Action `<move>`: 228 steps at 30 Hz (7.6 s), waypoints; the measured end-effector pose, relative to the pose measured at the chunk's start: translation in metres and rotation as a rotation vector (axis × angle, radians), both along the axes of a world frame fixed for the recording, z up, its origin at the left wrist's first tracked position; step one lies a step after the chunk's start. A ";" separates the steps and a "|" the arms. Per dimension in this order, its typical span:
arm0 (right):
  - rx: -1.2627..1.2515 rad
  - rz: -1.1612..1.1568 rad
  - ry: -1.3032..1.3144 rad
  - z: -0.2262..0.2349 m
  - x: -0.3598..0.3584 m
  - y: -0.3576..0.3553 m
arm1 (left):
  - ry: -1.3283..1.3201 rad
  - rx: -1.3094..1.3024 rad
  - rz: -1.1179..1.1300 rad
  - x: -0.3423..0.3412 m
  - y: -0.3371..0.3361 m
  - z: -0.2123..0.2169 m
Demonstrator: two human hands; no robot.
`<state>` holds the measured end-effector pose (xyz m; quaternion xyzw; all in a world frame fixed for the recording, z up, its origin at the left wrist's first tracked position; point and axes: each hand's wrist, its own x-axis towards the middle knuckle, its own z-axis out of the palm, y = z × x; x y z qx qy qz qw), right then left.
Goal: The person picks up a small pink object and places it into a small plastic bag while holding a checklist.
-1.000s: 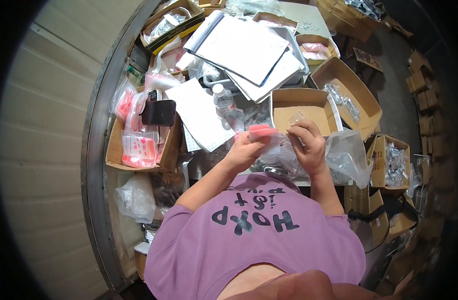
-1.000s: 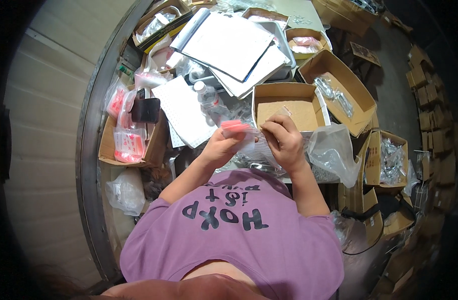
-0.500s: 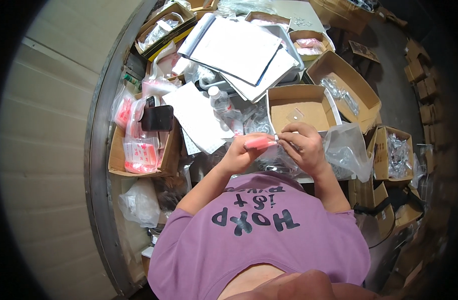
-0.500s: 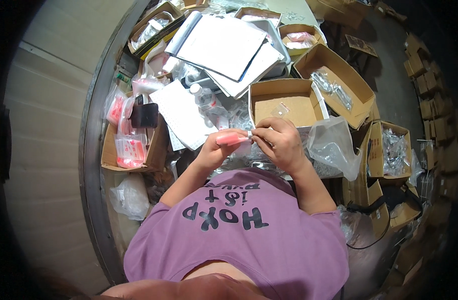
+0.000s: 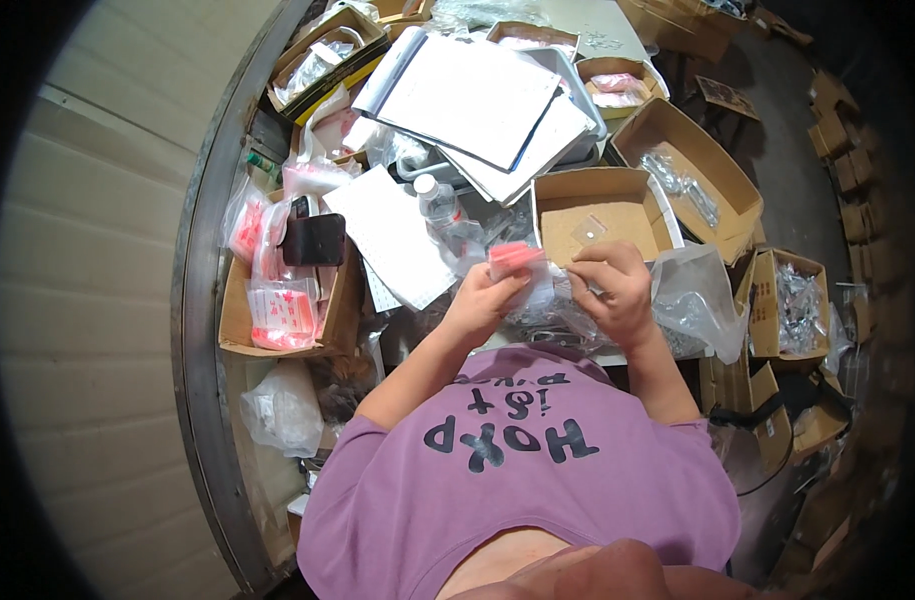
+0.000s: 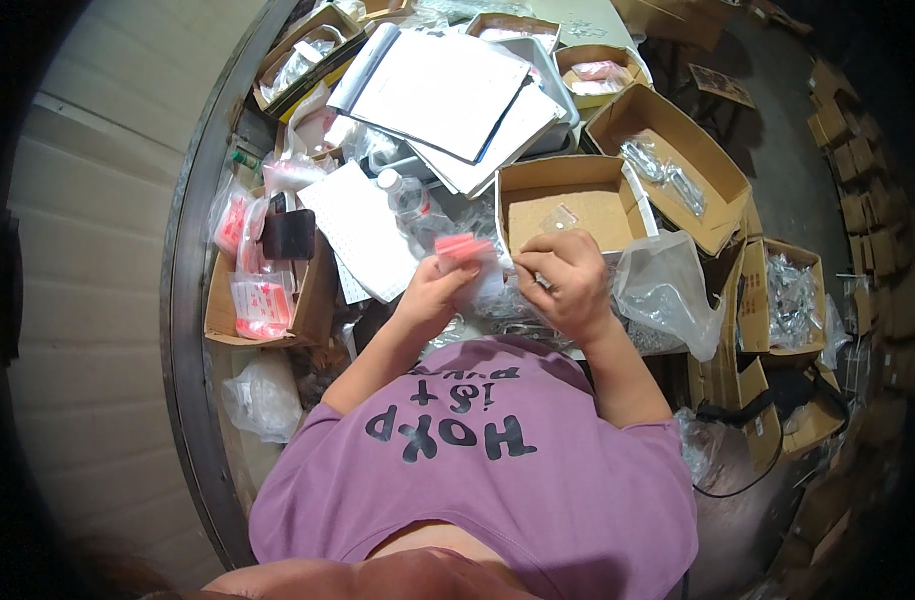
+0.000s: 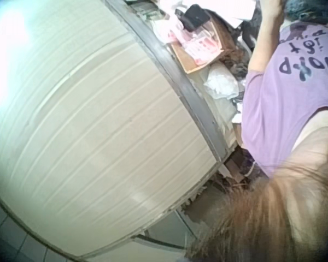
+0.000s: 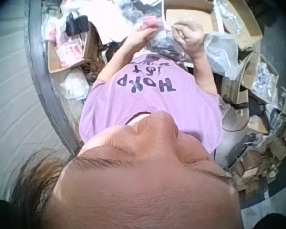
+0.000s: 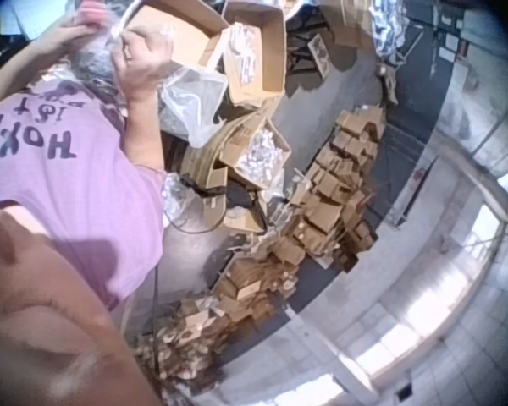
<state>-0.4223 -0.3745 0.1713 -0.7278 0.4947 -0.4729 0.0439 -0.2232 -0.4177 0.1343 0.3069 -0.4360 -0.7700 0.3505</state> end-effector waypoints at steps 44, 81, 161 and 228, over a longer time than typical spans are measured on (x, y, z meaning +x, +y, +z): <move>0.444 -0.086 -0.345 0.022 -0.064 0.018 | 0.208 0.207 0.180 0.021 0.006 0.017; 0.436 0.042 -1.070 0.026 -0.062 0.031 | 0.107 0.124 0.589 0.100 0.003 -0.031; -0.001 0.325 0.121 -0.034 0.111 -0.125 | -1.102 -0.864 0.685 0.120 -0.056 -0.008; 0.963 0.370 -1.178 -0.031 0.044 -0.004 | -0.290 -0.368 0.441 0.081 0.023 0.002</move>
